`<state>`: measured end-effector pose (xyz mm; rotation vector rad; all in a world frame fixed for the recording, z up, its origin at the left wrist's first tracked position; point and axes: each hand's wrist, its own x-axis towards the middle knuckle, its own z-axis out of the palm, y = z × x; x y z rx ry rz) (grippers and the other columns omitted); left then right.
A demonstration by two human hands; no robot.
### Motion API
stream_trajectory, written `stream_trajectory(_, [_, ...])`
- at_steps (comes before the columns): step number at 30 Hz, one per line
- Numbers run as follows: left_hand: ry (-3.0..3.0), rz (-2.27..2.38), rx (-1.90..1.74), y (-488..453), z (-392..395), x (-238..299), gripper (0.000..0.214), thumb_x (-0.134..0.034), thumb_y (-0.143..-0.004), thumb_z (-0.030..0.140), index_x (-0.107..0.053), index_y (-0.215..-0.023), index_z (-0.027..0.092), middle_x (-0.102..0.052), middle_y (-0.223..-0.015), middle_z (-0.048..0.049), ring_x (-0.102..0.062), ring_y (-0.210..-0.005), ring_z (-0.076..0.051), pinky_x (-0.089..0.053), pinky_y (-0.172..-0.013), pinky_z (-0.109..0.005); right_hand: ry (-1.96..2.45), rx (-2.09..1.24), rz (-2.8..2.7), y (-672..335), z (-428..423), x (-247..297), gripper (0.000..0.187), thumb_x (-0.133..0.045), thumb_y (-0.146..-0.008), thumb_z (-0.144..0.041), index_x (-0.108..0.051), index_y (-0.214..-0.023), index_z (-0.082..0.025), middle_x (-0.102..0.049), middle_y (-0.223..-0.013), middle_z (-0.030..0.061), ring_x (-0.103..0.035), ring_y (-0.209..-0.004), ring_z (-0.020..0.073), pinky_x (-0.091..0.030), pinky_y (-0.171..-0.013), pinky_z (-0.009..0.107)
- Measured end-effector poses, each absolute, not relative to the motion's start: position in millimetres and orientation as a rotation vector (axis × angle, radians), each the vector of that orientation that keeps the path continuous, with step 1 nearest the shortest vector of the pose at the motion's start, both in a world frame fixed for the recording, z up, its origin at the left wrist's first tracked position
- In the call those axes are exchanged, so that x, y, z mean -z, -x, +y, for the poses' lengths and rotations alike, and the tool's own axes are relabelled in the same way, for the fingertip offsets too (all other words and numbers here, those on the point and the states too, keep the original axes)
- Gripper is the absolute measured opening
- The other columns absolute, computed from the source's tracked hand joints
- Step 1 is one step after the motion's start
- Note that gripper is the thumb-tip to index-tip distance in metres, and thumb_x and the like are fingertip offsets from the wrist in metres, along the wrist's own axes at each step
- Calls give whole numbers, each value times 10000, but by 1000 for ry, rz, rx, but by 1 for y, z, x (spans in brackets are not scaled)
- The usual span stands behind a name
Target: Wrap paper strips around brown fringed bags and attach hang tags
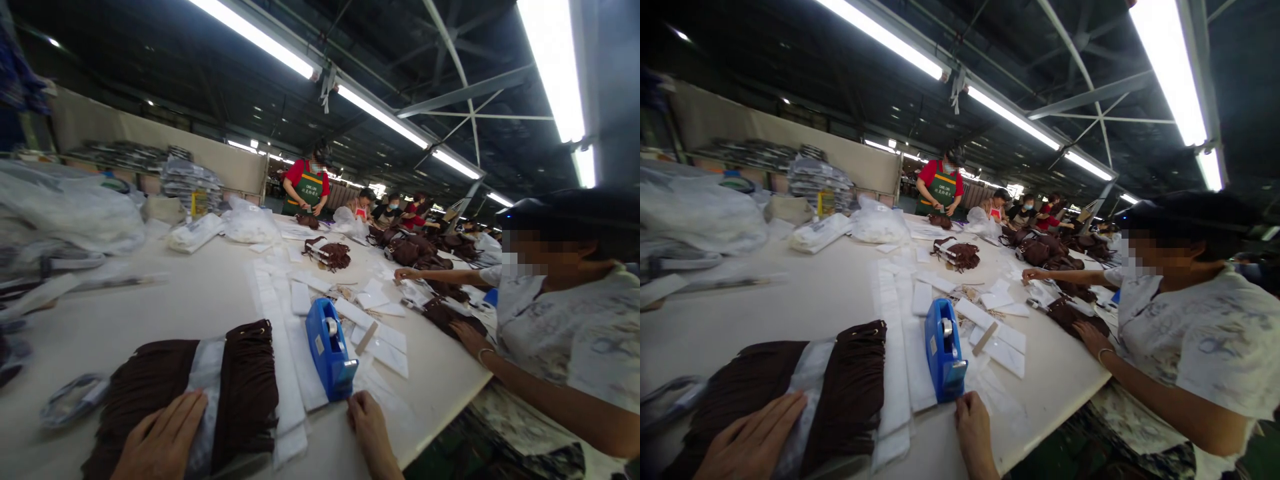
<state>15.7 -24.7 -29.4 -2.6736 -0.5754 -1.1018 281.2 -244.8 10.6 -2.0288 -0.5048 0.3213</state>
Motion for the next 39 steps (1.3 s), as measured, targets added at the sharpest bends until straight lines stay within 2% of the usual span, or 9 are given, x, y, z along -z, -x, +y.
stream_trajectory(4, [2590,-451,1018,-14,-31,16,457,-321,-726,23,-534,-1113,141,-618,-1093,-72,-526,-1015,-169,-315,-847,-311,2074,-342,-759,-268,-246,-22,292,-412,-764,-485,-413,-646,-217,-472,-597,0,-460,-592,168,-354,-592,286])
stream_trajectory(9, [2590,-635,1049,-20,-42,8,497,-335,-671,1,-533,-1108,133,-612,-1102,-67,-480,-1069,-168,-267,-918,-322,1893,-632,-1551,-232,-191,-95,246,-343,-885,-383,-433,-739,-207,-447,-655,-32,-433,-621,122,-341,-584,221])
stream_trajectory(13, [2616,-723,978,-21,-47,5,524,-360,-663,19,-503,-1149,153,-581,-1142,-51,-432,-1120,-171,-249,-952,-327,1663,-688,-2107,-206,-110,-129,150,-414,-869,-219,-505,-753,-194,-521,-730,-18,-464,-674,115,-350,-621,202])
stream_trajectory(18, [2582,-647,945,-22,-43,13,416,-359,-749,105,-529,-1128,128,-589,-1106,-82,-448,-1084,-207,-266,-921,-354,1600,-596,-2577,-195,-31,-118,116,-487,-811,-134,-586,-775,-182,-551,-716,1,-485,-677,134,-347,-636,230])
stream_trajectory(22, [2507,-744,1165,-29,-39,26,366,-255,-864,157,-578,-1035,144,-605,-1032,-81,-463,-1046,-207,-272,-906,-364,1655,-700,-2607,-188,0,-103,156,-563,-721,-65,-586,-620,-182,-490,-588,-31,-440,-593,116,-318,-583,222])
stream_trajectory(26, [2585,-692,980,-27,-37,30,343,-283,-900,215,-555,-1097,147,-579,-1073,-76,-453,-1060,-206,-276,-906,-345,1783,-822,-2507,-187,18,-96,211,-670,-641,-80,-535,-513,-180,-404,-492,-68,-376,-500,88,-274,-507,208])
stream_trajectory(30, [2573,-719,1033,-27,-37,33,366,-244,-911,202,-562,-1084,147,-575,-1052,-76,-451,-1051,-210,-290,-898,-352,1927,-944,-2326,-196,29,-90,199,-770,-544,-164,-576,-588,-179,-433,-464,-93,-396,-447,82,-287,-458,197])
stream_trajectory(34, [2572,-755,1063,-28,-39,33,348,-271,-899,205,-555,-1097,162,-570,-1064,-68,-434,-1071,-207,-291,-909,-355,1945,-1060,-2199,-210,31,-80,204,-760,-576,-216,-595,-687,-174,-483,-465,-100,-458,-421,82,-322,-430,180])
stream_trajectory(39, [2617,-655,959,-21,-40,15,352,-337,-872,254,-529,-1130,111,-563,-1096,-89,-434,-1071,-228,-264,-913,-359,1932,-805,-2103,-220,20,-78,215,-747,-597,-181,-608,-760,-166,-569,-641,-45,-523,-591,111,-388,-532,196])
